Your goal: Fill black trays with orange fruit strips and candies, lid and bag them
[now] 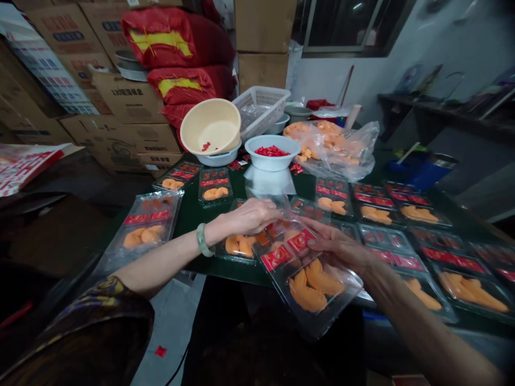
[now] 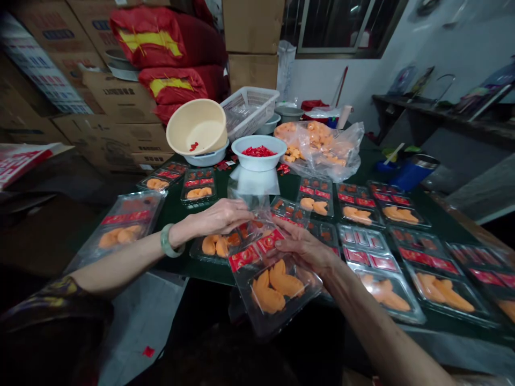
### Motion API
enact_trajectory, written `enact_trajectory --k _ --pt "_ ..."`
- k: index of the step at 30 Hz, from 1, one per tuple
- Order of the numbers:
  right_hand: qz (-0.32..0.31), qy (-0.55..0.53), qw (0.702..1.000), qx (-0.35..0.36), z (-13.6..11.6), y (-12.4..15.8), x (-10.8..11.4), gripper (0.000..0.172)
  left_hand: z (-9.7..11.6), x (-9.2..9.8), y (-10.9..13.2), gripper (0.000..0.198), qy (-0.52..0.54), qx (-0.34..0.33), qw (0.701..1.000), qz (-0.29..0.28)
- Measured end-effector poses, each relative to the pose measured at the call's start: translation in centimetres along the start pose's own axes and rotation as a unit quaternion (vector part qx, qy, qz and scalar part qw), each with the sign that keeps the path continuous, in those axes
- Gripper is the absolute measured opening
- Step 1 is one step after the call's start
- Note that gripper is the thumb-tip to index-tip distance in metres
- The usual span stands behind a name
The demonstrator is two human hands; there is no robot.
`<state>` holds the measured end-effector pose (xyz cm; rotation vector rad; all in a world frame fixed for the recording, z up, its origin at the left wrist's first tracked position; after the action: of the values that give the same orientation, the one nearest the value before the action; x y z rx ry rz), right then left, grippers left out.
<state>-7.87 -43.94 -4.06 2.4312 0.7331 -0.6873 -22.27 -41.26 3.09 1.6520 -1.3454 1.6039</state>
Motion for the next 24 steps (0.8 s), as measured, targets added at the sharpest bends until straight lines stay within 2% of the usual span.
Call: enact_trajectory --k 4,8,10,14,18,20,22,24 --pt "0.019 -0.007 1.000 0.007 0.8 0.5 0.2 0.083 -0.5 -0.6 2.1 0.025 -0.007 0.062 0.998 0.027" --pt "0.046 -0.024 0.998 0.022 1.5 1.0 0.5 0.084 -1.9 -1.9 4.0 0.023 -0.057 0.173 0.983 0.025" --pt "0.059 -0.034 0.997 0.035 1.7 1.1 0.2 0.086 -2.6 -2.6 4.7 0.023 -0.043 0.228 0.973 0.013" --pt "0.084 -0.055 0.993 0.060 1.9 1.4 -0.6 0.089 -3.5 -3.9 5.5 0.024 0.117 0.312 0.943 0.026" --pt "0.097 -0.073 0.990 0.073 2.6 1.4 -0.7 0.090 -3.5 -5.9 6.9 0.024 0.333 0.375 0.865 0.033" --pt "0.103 -0.083 0.988 0.078 3.1 1.2 -0.4 0.092 -2.9 -6.4 7.6 0.025 0.379 0.382 0.842 0.031" --pt "0.114 -0.094 0.986 0.081 3.6 1.0 -0.2 0.092 -2.4 -5.8 8.4 0.026 0.348 0.390 0.851 0.055" --pt "0.124 -0.105 0.983 0.083 4.1 0.9 -0.1 0.091 -1.9 -4.5 9.2 0.026 0.266 0.400 0.872 0.090"
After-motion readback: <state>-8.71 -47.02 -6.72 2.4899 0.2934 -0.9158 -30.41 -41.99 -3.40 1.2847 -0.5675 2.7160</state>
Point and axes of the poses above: each hand's wrist, its own y-axis away from the middle knuckle, its own x-axis out of the back of the hand, z = x × y, the point moved 7 cm from there along -y, towards the middle knuckle, and after that the axes turned 15 degrees about -y, right-handed, at the moved point
